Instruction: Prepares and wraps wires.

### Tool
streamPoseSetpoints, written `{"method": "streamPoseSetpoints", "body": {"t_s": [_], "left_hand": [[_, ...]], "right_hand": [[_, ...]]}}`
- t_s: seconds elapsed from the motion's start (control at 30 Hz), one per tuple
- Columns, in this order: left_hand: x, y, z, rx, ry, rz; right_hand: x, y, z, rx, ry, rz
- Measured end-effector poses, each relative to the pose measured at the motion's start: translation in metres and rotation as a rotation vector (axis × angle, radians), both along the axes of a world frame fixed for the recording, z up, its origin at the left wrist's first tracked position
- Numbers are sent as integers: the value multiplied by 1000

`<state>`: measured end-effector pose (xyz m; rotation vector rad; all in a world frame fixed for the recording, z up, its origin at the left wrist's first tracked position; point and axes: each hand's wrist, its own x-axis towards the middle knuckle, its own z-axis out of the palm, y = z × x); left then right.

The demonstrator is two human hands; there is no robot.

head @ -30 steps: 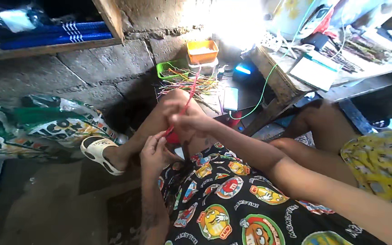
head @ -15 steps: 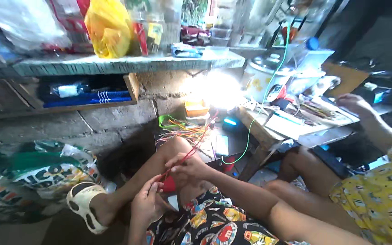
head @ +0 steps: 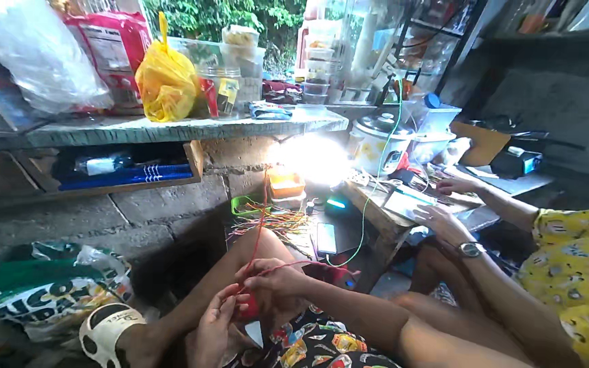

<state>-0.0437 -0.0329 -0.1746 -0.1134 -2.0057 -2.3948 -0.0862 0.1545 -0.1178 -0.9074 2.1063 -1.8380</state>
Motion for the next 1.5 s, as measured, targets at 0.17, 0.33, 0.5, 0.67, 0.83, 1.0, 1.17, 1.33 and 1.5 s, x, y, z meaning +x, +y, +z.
{"method": "streamPoseSetpoints", "body": {"t_s": [0.17,0.33,0.5,0.67,0.83,1.0,1.17,1.33,1.5], "left_hand": [[1,-5,5,-18,30,59],[2,2,5,-89,-48,33],[4,5,6,-106,-56,63],[0,4,-6,-286,100,76],[5,9,-5,-457,183,72],[9,9,2,-400,189,137],[19,11,19,-269,188,151],[25,14,26,-317,217,134],[30,12,26,-243,257,49]], "right_hand": [[2,6,6,-13,-74,-45],[5,4,-1,-101,-156,-14],[9,5,1,-62,-175,-22],[9,14,2,6,-90,-37],[8,18,13,-98,-147,-41],[11,14,17,-133,-108,57],[23,7,20,-79,30,25],[31,5,30,-71,33,-21],[31,11,33,-165,-73,19]]}}
